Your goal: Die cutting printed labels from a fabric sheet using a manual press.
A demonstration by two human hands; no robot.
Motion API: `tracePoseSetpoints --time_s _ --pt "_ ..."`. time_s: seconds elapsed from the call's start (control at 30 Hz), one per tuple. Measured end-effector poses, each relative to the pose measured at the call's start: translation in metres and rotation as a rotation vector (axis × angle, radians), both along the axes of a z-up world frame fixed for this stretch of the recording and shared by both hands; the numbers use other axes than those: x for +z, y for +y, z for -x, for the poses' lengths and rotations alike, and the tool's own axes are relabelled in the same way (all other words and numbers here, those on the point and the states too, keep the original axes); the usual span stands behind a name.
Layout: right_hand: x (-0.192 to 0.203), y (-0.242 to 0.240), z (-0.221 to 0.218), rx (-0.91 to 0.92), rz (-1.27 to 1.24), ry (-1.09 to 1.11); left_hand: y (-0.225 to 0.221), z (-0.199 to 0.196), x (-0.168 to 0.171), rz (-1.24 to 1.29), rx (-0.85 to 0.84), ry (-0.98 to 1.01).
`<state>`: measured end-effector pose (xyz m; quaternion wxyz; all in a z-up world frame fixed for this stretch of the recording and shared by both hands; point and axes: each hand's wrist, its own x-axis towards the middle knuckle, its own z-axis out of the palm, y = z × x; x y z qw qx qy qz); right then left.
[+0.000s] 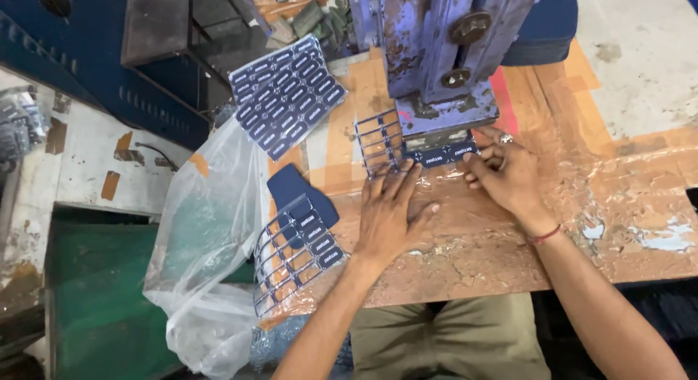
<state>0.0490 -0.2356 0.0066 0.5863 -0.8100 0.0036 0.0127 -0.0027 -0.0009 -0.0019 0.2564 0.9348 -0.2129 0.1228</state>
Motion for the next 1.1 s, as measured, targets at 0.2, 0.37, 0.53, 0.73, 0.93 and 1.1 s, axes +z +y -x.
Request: tracePoseSetpoints --time_s 0.2,0.37,0.53,0.73,0.93,1.1 --pt "-0.01 -0.002 0.001 -0.043 0.19 -0.027 -0.002 -0.003 0.005 -0.009 0.028 -0.003" --pt "0.005 0.005 0.002 -0.071 0.116 -0.069 -0.004 -0.006 0.004 -0.037 0.028 0.026" --pt "0.002 0.004 0.0 -0.065 0.051 -0.079 -0.004 -0.006 0.004 -0.041 0.028 0.021" --pt "-0.015 -0.005 -0.001 -0.053 0.049 -0.059 -0.005 -0.003 0.018 -0.017 0.023 0.009" --pt "0.027 -0.019 0.044 0.007 0.247 -0.072 0.052 0.01 0.036 0.103 -0.014 -0.164" --pt "0.021 -0.042 0.103 -0.08 0.302 -0.083 0.139 0.028 0.071 0.024 0.433 0.148"
